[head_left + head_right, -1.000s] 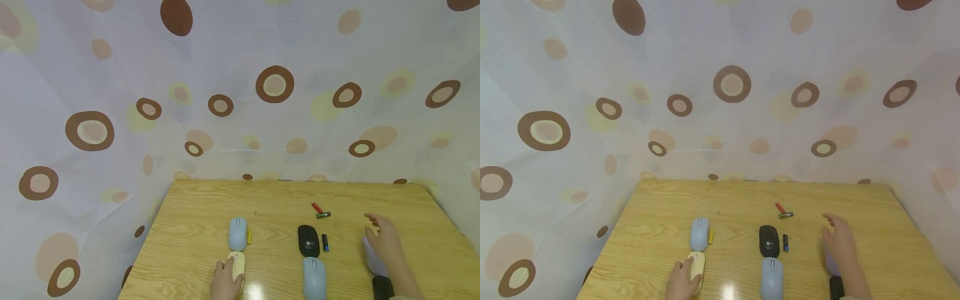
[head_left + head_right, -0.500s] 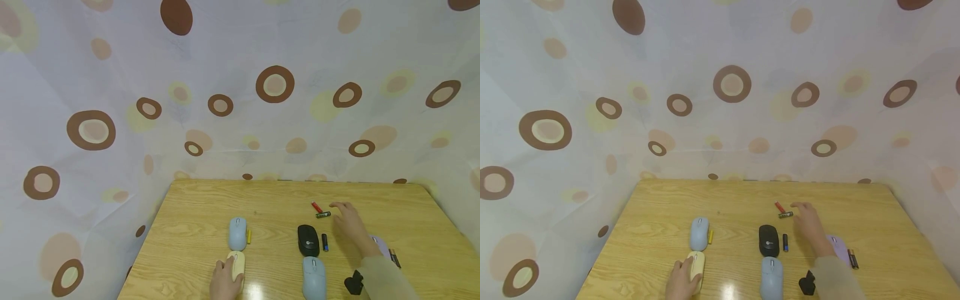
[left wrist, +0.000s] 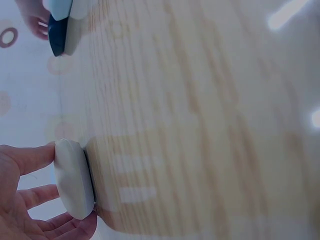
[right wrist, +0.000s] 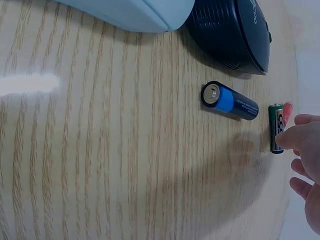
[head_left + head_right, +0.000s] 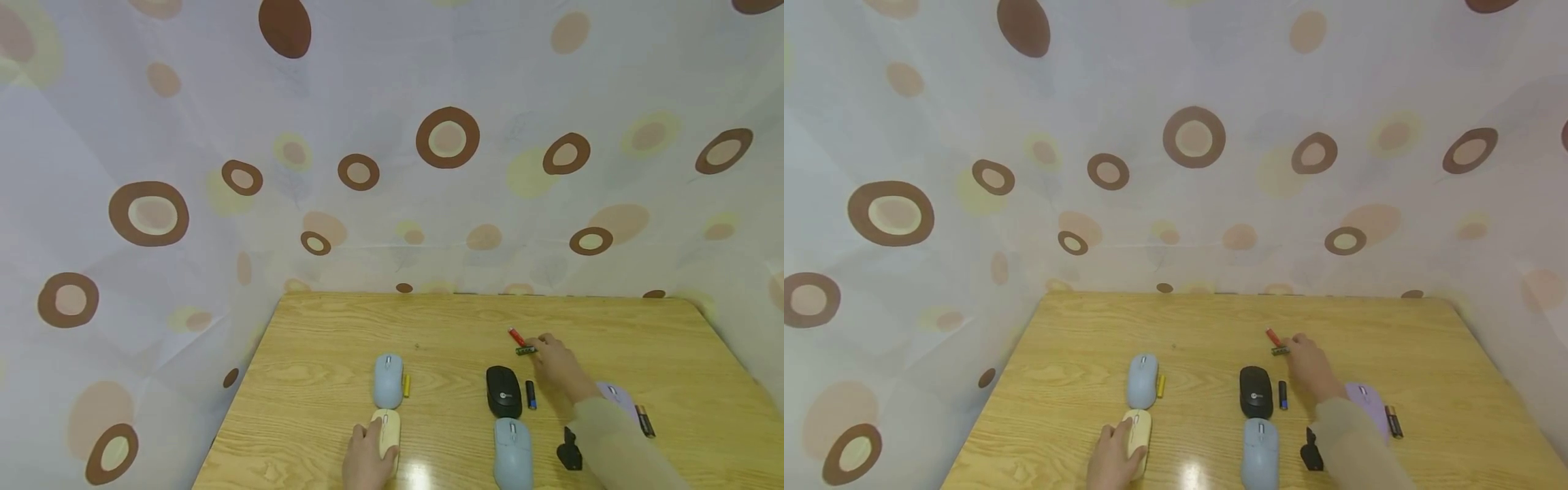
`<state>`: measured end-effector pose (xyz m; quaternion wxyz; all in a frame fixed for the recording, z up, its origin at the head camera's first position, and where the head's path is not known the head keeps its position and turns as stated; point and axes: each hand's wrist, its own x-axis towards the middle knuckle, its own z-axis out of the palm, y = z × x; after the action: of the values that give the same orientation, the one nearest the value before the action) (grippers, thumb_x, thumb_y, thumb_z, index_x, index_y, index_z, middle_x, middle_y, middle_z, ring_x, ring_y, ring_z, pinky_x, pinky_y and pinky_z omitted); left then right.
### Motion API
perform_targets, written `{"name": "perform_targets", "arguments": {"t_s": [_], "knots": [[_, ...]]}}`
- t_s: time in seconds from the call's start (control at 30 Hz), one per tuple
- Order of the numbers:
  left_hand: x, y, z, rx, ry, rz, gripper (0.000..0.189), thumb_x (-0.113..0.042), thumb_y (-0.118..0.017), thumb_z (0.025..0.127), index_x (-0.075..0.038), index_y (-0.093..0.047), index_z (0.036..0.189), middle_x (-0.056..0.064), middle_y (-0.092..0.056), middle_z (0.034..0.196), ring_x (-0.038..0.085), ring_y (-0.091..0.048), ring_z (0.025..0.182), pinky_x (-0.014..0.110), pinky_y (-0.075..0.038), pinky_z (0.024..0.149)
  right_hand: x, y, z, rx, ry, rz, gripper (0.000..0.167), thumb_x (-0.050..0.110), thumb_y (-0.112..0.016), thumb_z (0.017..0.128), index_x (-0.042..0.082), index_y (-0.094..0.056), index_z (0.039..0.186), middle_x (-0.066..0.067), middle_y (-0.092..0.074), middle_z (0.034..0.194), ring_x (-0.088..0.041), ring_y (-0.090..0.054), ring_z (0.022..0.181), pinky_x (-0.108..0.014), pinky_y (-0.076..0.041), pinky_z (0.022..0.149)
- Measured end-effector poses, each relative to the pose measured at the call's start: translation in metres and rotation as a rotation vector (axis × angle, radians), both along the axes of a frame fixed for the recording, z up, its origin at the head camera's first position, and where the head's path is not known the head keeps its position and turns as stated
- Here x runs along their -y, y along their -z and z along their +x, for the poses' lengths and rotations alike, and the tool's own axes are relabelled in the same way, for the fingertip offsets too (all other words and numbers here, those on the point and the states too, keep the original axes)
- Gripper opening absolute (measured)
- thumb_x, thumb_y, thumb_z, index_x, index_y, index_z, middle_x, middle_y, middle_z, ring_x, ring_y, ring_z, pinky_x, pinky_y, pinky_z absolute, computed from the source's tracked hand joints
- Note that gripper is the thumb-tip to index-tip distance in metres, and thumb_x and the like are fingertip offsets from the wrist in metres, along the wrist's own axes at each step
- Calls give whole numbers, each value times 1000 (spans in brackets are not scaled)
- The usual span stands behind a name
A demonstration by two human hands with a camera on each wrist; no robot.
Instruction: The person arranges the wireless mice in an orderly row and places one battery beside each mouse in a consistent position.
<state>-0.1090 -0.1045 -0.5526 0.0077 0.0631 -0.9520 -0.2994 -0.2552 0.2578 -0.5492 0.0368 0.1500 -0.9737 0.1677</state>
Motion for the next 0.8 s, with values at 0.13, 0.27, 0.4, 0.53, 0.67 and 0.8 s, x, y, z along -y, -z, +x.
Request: {"name": "perform_targets", "arguments": {"t_s": [0.13,0.27,0.4,0.53,0.67,0.8], "knots": [[0,-1,0,6,-2,10,53,-22,-76,71,-1,-57,117,7,-41,81,17,-42,69,34,-42,55,3,2,0,15,-8,5,34,-2,-59,82,-2,-54,115,-24,-49,105,-39,-54,86,-51,-47,68],[0,-1,0,5,-2,12,53,-22,-76,71,-1,-58,116,6,-42,81,17,-43,69,34,-42,55,5,4,1,61,-2,14,32,-2,-56,84,0,-54,115,-24,-48,105,-38,-54,86,-50,-47,69],[0,0,0,0,-2,6,53,-22,-76,71,-1,-58,116,6,-42,82,17,-44,69,35,-43,55,7,5,1,71,-4,38,31,-1,-54,85,0,-54,116,-25,-48,105,-37,-54,84,-50,-47,68],[0,1,-1,0,-7,5,53,-22,-76,71,-1,-58,116,7,-43,82,17,-44,69,35,-44,56,7,6,0,38,-14,35,23,2,-56,86,2,-57,110,-19,-50,98,-31,-53,77,-47,-48,66],[0,3,-1,7,-2,5,54,-23,-76,71,-2,-57,117,6,-42,82,17,-43,69,34,-43,55,6,11,-1,53,-35,39,13,1,-59,84,6,-59,97,-11,-49,88,-23,-48,71,-42,-46,62],[1,5,-2,5,4,-1,54,-24,-76,71,-2,-57,117,6,-42,82,17,-43,68,33,-42,55,4,16,1,56,-70,23,15,-3,-62,80,9,-57,87,-7,-46,82,-20,-46,69,-38,-44,62]]}}
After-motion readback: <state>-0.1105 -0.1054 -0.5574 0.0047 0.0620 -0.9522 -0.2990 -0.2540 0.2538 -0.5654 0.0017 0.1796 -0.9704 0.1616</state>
